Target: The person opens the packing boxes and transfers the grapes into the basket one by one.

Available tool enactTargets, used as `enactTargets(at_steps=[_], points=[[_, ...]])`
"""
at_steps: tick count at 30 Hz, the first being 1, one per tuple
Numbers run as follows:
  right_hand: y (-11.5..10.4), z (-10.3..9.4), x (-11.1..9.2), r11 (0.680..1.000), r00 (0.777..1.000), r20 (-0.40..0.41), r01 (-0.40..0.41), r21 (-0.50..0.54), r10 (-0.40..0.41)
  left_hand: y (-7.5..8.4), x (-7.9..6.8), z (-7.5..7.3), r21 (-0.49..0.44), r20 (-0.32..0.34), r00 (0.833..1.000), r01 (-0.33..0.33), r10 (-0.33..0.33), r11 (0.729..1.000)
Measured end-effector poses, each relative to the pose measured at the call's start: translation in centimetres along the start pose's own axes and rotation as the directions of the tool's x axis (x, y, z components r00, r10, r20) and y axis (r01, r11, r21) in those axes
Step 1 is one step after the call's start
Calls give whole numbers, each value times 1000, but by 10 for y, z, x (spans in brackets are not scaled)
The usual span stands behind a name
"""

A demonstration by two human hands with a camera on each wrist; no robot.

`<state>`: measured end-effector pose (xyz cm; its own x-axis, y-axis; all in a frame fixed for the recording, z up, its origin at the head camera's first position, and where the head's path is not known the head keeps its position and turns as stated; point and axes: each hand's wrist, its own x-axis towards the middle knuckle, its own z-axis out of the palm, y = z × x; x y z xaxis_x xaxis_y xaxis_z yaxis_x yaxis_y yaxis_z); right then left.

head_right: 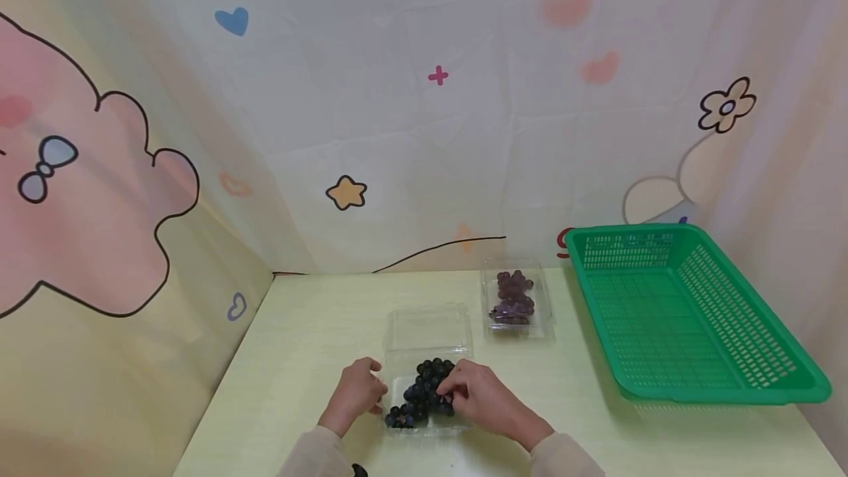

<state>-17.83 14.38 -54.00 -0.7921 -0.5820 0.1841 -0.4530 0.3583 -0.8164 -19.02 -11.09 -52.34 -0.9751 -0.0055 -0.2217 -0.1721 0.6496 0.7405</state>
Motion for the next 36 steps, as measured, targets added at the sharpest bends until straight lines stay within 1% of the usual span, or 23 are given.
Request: enactTargets(at_steps=[3, 7, 11, 13, 22, 26, 28, 30, 33, 36], points=[[-1, 0, 0, 1000, 1000, 10, -23, 20, 23, 0, -1, 0, 2, -3, 1000, -1, 1, 1000], [-1, 1, 1, 998, 999, -20, -44, 43, 44, 0, -2, -1, 2, -4, 1000, -8, 8, 1000], [0, 1, 1, 998, 998, -44, -36, 54, 39, 1, -3, -1, 6, -1, 1000, -15, 15, 1000], [0, 0, 1, 999, 998, -53, -20, 47, 23, 0, -3, -1, 12, -2, 1000, -21, 21, 1000], [-10, -11, 8, 996, 988, -129, 73, -55, -80, 1, -2, 0, 11, -10, 1000, -8, 8, 1000], [-17, -16, 12, 986, 979, -171, 88, -143, -113, 1, -1, 0, 4, -10, 1000, -2, 2, 1000], [-21, -19, 14, 982, 976, -181, 91, -166, -121, 1, -1, 0, 1, -6, 1000, -5, 5, 1000], [-26, -23, 15, 982, 976, -187, 81, -168, -113, 0, -1, -1, 2, -3, 1000, -9, 9, 1000], [-34, -29, 17, 991, 982, -181, 36, -126, -58, -1, 0, -1, 3, 0, 1000, -15, 15, 1000], [-43, -36, 19, 997, 986, -168, -34, -63, 23, -3, 1, -1, 9, -2, 1000, -23, 23, 1000]])
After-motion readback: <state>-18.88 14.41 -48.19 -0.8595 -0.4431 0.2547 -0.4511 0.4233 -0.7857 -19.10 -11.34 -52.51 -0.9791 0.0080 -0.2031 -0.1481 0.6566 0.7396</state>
